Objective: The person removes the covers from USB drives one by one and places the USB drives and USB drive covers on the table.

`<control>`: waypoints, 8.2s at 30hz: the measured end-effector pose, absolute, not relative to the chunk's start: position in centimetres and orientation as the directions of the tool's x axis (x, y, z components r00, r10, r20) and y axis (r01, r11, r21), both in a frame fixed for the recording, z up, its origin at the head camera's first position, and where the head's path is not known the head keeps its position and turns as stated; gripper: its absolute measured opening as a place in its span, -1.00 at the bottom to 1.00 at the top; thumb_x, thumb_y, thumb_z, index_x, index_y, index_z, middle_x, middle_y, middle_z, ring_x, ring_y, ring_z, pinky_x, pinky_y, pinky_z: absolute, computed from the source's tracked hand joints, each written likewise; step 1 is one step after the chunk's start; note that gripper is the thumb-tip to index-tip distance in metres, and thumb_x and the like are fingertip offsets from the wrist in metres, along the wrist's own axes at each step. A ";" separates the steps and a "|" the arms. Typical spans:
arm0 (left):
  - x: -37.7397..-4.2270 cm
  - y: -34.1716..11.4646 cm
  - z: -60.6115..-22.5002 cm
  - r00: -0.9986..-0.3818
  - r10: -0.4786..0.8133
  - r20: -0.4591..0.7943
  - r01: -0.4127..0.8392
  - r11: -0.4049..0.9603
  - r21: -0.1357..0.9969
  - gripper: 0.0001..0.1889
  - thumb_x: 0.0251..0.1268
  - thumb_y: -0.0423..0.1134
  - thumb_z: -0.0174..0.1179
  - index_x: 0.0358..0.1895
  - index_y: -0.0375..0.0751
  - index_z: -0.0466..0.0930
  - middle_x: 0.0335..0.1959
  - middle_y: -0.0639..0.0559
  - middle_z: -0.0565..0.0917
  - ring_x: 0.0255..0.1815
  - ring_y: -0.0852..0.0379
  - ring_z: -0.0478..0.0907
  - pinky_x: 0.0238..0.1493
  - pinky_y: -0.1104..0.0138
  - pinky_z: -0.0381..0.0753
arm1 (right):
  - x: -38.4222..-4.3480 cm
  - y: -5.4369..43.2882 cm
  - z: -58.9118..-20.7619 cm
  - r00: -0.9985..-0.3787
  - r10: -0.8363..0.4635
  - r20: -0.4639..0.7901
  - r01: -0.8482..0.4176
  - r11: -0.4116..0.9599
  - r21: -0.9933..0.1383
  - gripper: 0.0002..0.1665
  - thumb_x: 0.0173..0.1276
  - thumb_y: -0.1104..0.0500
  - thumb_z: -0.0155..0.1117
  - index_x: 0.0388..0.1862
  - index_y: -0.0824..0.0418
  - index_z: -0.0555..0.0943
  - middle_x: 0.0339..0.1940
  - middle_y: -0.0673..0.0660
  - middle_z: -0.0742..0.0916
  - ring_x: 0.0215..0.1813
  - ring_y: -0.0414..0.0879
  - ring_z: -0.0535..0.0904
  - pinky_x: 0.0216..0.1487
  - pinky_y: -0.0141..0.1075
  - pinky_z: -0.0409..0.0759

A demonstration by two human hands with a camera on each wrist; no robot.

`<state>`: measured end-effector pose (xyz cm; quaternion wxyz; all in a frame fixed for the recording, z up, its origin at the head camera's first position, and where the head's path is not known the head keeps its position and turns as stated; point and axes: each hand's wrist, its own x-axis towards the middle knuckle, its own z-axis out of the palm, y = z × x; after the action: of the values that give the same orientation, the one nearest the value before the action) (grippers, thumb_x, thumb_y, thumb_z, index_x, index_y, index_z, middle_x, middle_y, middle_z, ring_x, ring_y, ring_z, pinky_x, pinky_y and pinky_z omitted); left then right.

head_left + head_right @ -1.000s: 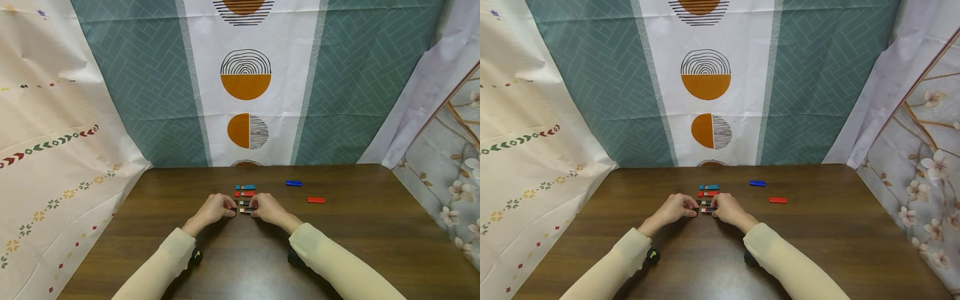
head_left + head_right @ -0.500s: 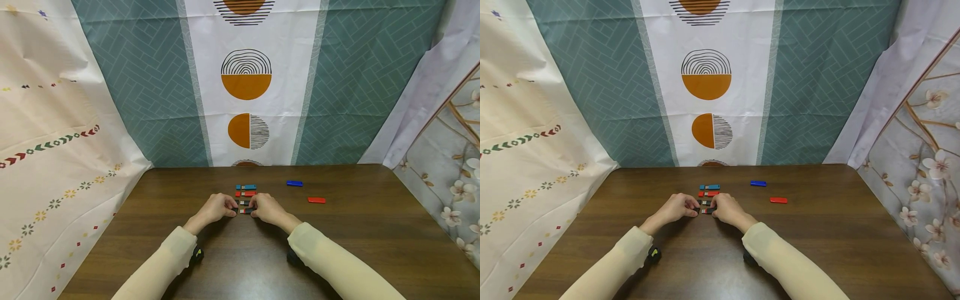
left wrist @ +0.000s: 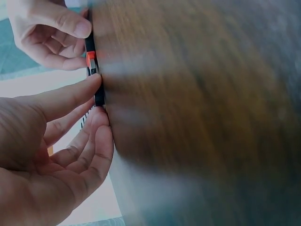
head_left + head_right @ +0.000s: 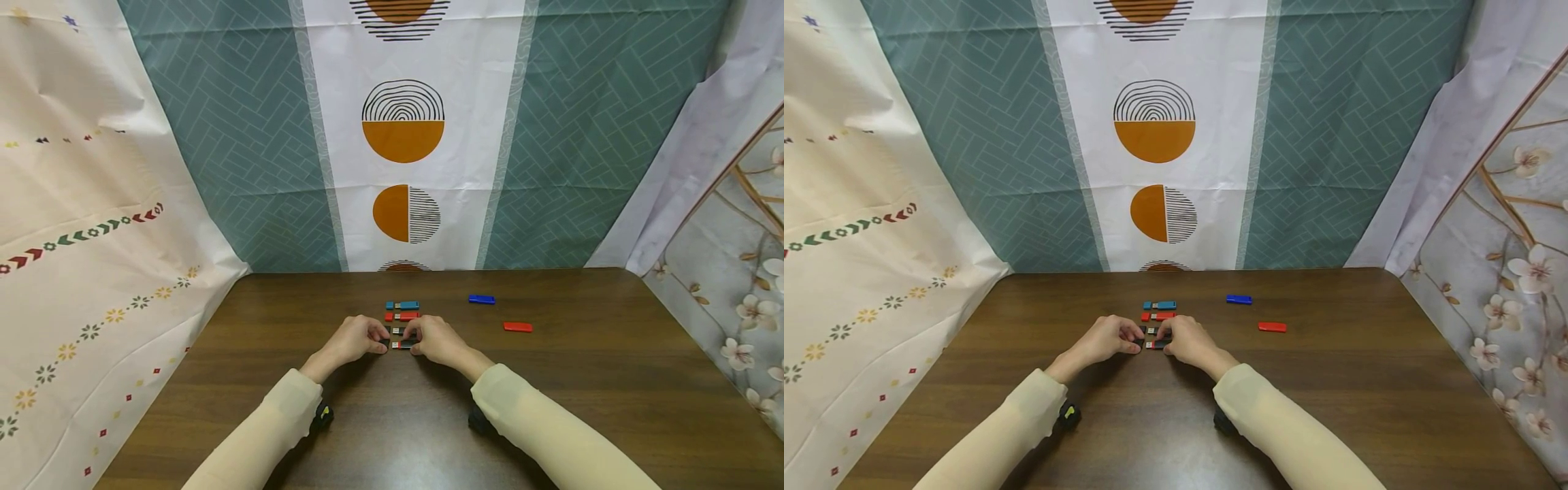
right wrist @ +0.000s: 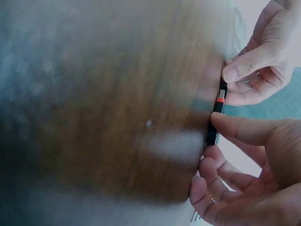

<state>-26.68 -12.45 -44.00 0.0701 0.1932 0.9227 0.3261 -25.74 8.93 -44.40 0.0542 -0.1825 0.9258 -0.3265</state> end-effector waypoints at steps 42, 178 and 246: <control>-26.2 -11.7 -42.9 -0.898 0.431 0.092 0.376 0.639 0.671 -0.90 0.31 -0.30 0.46 -0.16 -0.15 0.81 -0.40 0.15 0.67 -0.33 0.21 0.58 -0.30 0.30 0.58 | -25.5 12.2 -42.9 -0.862 -0.506 0.031 -0.347 0.544 -0.764 -0.74 0.30 0.37 0.49 -0.03 0.29 0.74 -0.39 0.04 0.69 -0.42 -0.15 0.48 -0.34 -0.28 0.51; -27.0 1.6 -43.9 -0.891 0.452 0.047 0.243 0.385 0.890 -0.71 0.40 -0.16 0.41 0.13 -0.05 0.75 -0.19 0.13 0.75 -0.16 0.25 0.65 -0.20 0.34 0.60 | -24.3 25.1 -41.7 -0.933 -0.345 0.106 -0.323 0.669 -0.669 -0.74 0.31 0.36 0.47 -0.02 0.35 0.75 -0.29 0.07 0.64 -0.26 -0.05 0.49 -0.28 -0.25 0.51; -27.6 -1.5 -41.7 -0.912 0.399 0.098 0.291 0.459 0.839 -0.77 0.26 -0.14 0.52 -0.07 -0.07 0.83 -0.33 0.20 0.76 -0.25 0.23 0.64 -0.11 0.28 0.62 | -24.6 20.9 -42.6 -0.930 -0.236 0.281 -0.367 0.561 -0.742 -0.73 0.29 0.34 0.54 -0.03 0.28 0.77 -0.22 0.10 0.70 -0.24 -0.03 0.56 -0.21 -0.32 0.58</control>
<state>-27.57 -1.47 -41.75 0.0563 0.2025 0.8523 0.4790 -24.60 20.88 -42.64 -0.0749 -0.1714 0.8801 -0.4363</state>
